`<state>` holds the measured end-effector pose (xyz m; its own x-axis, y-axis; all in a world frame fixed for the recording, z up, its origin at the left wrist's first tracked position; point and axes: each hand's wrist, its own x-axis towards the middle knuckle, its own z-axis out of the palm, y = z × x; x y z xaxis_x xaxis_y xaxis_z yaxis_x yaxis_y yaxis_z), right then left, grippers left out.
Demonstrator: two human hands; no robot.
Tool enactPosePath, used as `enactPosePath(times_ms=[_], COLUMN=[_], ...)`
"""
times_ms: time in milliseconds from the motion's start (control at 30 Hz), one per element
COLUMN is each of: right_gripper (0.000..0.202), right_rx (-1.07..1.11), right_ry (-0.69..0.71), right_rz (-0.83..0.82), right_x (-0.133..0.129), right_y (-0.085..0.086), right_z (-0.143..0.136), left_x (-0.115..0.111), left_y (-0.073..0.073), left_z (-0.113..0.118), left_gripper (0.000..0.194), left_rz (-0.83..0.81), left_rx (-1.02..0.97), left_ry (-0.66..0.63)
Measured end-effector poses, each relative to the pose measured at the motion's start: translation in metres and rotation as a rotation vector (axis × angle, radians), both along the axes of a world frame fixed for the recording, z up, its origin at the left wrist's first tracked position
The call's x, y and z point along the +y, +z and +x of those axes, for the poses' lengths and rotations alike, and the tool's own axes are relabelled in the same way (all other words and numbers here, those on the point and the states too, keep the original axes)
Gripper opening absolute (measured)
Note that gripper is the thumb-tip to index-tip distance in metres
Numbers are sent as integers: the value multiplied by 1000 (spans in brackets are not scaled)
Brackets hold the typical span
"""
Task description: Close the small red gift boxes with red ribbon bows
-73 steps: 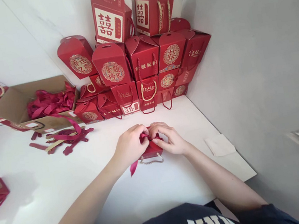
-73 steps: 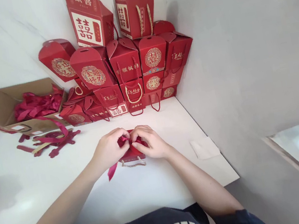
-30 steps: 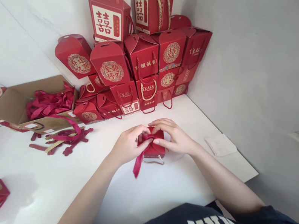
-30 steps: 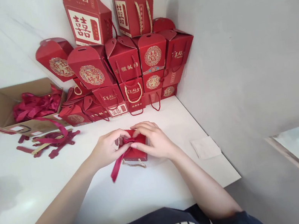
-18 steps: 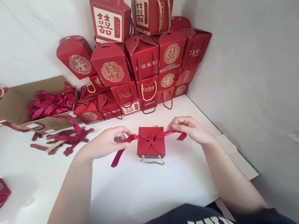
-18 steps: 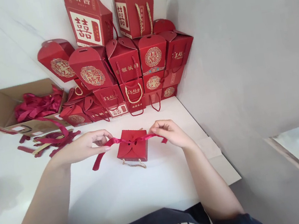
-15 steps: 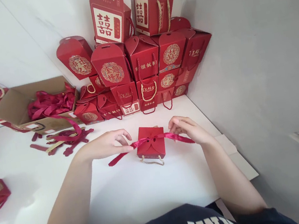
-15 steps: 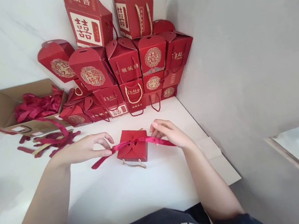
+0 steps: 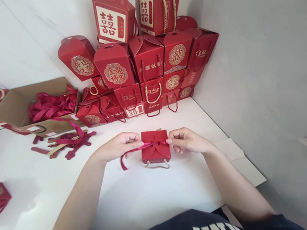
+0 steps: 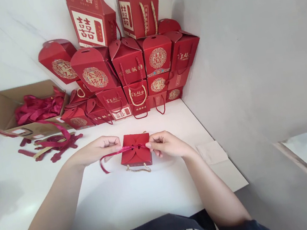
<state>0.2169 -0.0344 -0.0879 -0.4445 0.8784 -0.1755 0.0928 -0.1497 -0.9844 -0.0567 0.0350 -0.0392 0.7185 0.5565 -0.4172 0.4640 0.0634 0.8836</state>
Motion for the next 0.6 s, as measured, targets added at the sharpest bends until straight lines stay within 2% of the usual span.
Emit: enactPosePath(times_ms=[100,200,267,367,433,500,600], right_gripper=[35,36,36,36,36,36,37], right_rx=[-35,-60,-81,-93,-74,-39,11], right_ry=[33,66,59,7,-20,-7,33], right_rz=[-20,-37,-41,-32,-32,-40,-58], right_x=[2,5,6,7,7,7,7], right_y=[-2,-4,-4,-3,-4,-7,-14], right_z=[5,10,12,14,13,9,2], left_x=[8,20,26,30,27,20,7], left_y=[-9,-20,-23,-21,-19,-20,-25], left_z=[-6,-14,-20,-26,-23,-15,0], left_gripper=[32,31,29,24,22,24,32], left_rz=[-129,-134,-107,-33,55,94,-51], left_rx=[75,154,136,-10,-169,-334,-443], left_ry=[-11,-48,-91,-173,-178,-122,-9])
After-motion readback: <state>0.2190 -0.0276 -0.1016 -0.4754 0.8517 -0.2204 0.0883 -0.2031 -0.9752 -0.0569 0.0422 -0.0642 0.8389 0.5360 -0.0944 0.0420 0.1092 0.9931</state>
